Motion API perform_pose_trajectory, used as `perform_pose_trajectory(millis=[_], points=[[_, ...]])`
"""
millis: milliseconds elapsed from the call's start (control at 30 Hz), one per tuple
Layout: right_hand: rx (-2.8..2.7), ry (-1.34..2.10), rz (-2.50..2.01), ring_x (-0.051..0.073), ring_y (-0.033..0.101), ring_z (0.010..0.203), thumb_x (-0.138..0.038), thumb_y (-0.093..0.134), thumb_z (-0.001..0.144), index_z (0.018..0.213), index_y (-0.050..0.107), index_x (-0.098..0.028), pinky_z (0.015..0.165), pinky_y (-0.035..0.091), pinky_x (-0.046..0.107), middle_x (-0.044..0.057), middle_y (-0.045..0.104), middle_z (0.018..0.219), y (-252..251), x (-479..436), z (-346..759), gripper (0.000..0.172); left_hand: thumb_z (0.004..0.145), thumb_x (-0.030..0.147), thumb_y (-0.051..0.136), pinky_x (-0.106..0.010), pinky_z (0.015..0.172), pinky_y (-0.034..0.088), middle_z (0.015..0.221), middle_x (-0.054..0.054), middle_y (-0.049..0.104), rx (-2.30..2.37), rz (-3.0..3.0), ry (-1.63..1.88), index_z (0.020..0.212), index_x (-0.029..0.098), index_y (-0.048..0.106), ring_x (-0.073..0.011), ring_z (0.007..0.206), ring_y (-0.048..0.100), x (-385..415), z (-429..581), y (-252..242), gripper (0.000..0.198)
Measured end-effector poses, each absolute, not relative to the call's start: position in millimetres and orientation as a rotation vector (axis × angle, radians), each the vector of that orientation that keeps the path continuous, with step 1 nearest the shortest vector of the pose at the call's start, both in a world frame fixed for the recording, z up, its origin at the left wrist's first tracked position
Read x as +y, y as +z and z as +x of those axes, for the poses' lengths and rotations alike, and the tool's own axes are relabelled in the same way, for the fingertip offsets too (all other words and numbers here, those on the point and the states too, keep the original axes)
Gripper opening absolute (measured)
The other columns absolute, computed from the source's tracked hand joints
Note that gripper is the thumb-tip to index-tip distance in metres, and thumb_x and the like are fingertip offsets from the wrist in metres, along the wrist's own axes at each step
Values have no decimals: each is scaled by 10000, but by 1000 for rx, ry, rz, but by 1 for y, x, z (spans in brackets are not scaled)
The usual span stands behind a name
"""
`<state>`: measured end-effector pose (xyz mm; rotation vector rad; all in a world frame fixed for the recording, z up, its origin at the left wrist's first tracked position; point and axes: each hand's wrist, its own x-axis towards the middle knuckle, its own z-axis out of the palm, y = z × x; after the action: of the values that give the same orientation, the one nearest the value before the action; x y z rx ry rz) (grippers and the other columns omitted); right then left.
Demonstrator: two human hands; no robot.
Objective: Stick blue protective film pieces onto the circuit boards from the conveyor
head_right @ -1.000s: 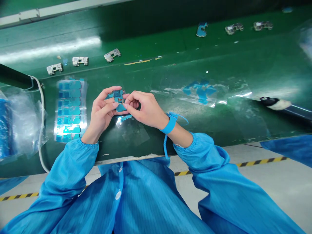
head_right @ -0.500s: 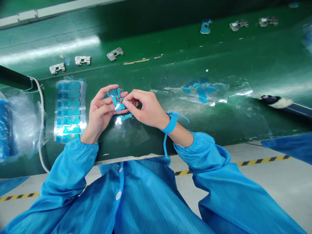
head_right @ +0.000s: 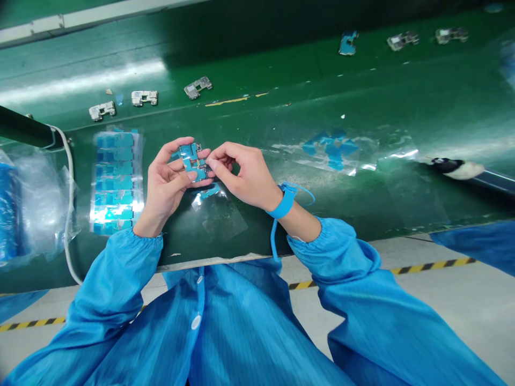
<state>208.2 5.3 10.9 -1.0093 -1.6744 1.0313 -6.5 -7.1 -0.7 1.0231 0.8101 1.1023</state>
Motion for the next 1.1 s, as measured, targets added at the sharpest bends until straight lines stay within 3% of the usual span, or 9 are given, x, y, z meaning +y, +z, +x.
perform_pose_trajectory(millis=[133,267,367,533,767,1100], points=[[-1721,999,-999,166,672,754,-287,717,1050,953,740,-210,686,527,319,23,747,862,8,6,207,126,878,398,977,-365,891,776,1348,-60,841,789,1044,1134,1474,313,639,-322,1162,872,-5,-8,-8,690],[-1834,1009,-959,131,504,662,-311,782,1016,970,706,-214,629,440,296,-36,581,744,1,4,205,132,890,433,973,-362,943,767,1315,-58,849,812,1072,1164,1442,305,643,-326,1276,834,-5,-7,-13,655],[-1870,970,-932,125,448,658,-285,782,1009,968,670,-221,633,412,295,-54,511,731,-2,2,203,135,921,461,945,-312,872,767,1251,-55,860,846,1075,1187,1369,283,650,-297,1215,858,-6,-4,-14,565],[-1904,957,-909,122,437,653,-279,775,1019,936,635,-225,638,410,297,-61,475,732,-3,0,202,171,918,447,950,-240,694,742,1142,-23,880,903,1015,1196,1327,283,654,-225,985,894,-8,2,-10,531],[-1915,952,-922,130,436,648,-271,764,1016,907,611,-238,631,388,307,-61,468,728,-2,1,202,191,926,464,933,-315,720,772,1172,-48,891,950,890,1134,1255,253,746,-274,1006,895,-11,3,-1,433],[-1885,1001,-916,122,441,640,-288,757,1035,911,656,-222,629,390,298,-64,495,709,-7,1,200,173,922,540,924,-334,708,773,1126,-46,896,983,867,1108,1259,251,779,-228,833,878,-10,3,-2,467]])
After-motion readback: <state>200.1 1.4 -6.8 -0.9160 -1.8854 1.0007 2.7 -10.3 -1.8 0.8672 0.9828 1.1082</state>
